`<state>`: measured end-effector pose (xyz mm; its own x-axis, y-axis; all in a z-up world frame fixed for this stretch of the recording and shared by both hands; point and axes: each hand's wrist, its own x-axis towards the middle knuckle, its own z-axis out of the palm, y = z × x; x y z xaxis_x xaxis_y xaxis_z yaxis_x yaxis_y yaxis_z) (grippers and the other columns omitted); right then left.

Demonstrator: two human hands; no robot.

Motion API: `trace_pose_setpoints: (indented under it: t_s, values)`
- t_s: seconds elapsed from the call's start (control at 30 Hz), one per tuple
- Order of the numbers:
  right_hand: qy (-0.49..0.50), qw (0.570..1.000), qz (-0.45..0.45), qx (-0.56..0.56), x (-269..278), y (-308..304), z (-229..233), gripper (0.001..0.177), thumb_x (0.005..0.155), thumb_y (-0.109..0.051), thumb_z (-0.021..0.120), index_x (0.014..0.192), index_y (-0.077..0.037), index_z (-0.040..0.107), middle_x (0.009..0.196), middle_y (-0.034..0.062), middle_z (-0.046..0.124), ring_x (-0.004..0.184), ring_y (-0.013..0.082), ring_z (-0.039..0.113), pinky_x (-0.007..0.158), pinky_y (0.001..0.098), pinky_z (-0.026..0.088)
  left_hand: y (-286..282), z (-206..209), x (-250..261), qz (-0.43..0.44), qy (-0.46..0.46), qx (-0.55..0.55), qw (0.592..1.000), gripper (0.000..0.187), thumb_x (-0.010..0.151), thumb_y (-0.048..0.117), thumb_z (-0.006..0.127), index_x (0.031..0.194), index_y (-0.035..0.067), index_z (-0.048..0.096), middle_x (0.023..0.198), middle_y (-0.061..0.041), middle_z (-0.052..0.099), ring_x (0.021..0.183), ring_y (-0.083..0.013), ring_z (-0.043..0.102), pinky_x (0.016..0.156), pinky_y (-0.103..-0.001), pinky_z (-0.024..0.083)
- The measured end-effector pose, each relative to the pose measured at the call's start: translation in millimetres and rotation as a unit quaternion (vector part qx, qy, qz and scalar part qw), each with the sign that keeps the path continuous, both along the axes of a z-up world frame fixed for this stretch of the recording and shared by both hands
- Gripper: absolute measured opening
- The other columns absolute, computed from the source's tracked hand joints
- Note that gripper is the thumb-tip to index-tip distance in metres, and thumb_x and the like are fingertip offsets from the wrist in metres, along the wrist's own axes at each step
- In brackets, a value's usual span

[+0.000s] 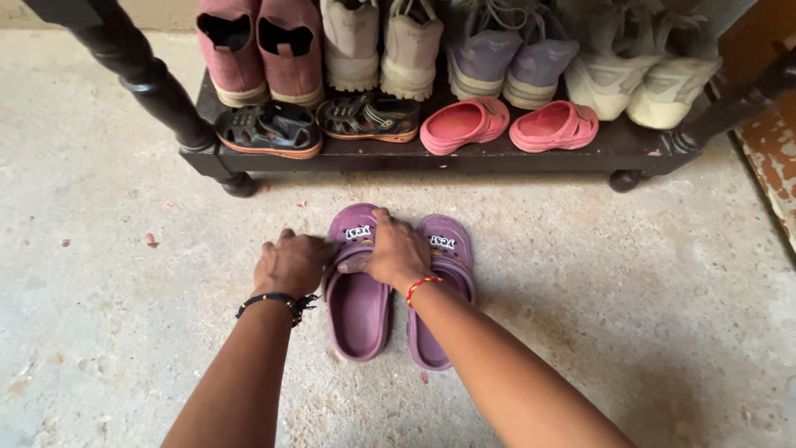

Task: The person wipes a pair of purple slippers with a green cloth, cleaning both the exterior and interior surfaces. After wiping, the person places the slippers on the top shelf of a shoe rack.

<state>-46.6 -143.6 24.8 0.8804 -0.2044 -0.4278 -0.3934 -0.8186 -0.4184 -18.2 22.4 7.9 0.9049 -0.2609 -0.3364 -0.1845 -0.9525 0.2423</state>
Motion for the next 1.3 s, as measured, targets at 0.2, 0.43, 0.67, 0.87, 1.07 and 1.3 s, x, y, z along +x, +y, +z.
trace_pose_setpoints:
  t_s: [0.2,0.43,0.67,0.87,1.07,1.3]
  values:
    - [-0.134,0.985,0.02,0.105,21,-19,-30,0.076,0.074,-0.044,0.081,0.142,-0.016,0.061,0.142,0.0133,0.066,0.133,0.0294,0.059,0.115,0.0435,0.042,-2,9,18,0.216,-0.011,-0.184,0.959,0.064,0.081,0.028,0.074,0.137,0.009,0.05,0.122,-0.024,0.066,0.114,-0.0412,0.064,0.101,-0.046,0.051]
    - [-0.03,0.827,-0.124,0.547,45,-42,-32,0.073,0.087,-0.027,0.076,0.149,-0.012,0.042,0.133,0.0055,0.062,0.122,0.0195,0.059,0.1,0.0446,0.049,-35,1,42,0.247,0.266,-0.639,0.678,0.054,0.083,0.022,0.06,0.13,-0.004,0.056,0.129,-0.024,0.065,0.108,-0.0318,0.07,0.091,-0.047,0.06]
    - [-0.062,0.827,-0.153,0.538,44,-57,-48,0.06,0.082,-0.006,0.073,0.139,-0.01,0.056,0.119,0.009,0.07,0.103,0.0196,0.071,0.082,0.0385,0.06,-56,5,22,0.196,0.23,-0.433,0.849,0.077,0.076,0.013,0.069,0.145,0.005,0.034,0.134,-0.024,0.059,0.123,-0.0426,0.057,0.105,-0.052,0.045]
    - [-0.272,0.924,-0.072,0.261,41,-74,-58,0.056,0.08,-0.005,0.077,0.134,-0.01,0.062,0.122,0.0112,0.073,0.111,0.0213,0.07,0.096,0.032,0.055,-38,0,0,-0.016,0.048,-0.023,0.998,0.066,0.081,0.024,0.081,0.138,0.01,0.052,0.136,-0.015,0.062,0.128,-0.042,0.054,0.108,-0.047,0.046]
    - [-0.263,0.945,0.047,0.19,23,-70,-47,0.06,0.079,-0.001,0.076,0.136,-0.016,0.062,0.133,0.0114,0.067,0.123,0.027,0.064,0.105,0.0349,0.049,-24,8,-10,0.006,0.031,-0.081,0.996,0.029,0.082,0.01,0.074,0.109,0.022,0.074,0.11,-0.012,0.075,0.105,-0.0335,0.071,0.094,-0.044,0.057]
    - [-0.276,0.922,0.232,0.144,24,-53,-41,0.054,0.073,0.01,0.072,0.123,-0.011,0.071,0.125,0.0139,0.067,0.115,0.0344,0.065,0.102,0.0376,0.05,-26,14,-12,-0.018,0.019,-0.112,0.993,0.028,0.082,0.003,0.069,0.106,0.017,0.071,0.111,-0.014,0.073,0.104,-0.0358,0.071,0.093,-0.045,0.057]
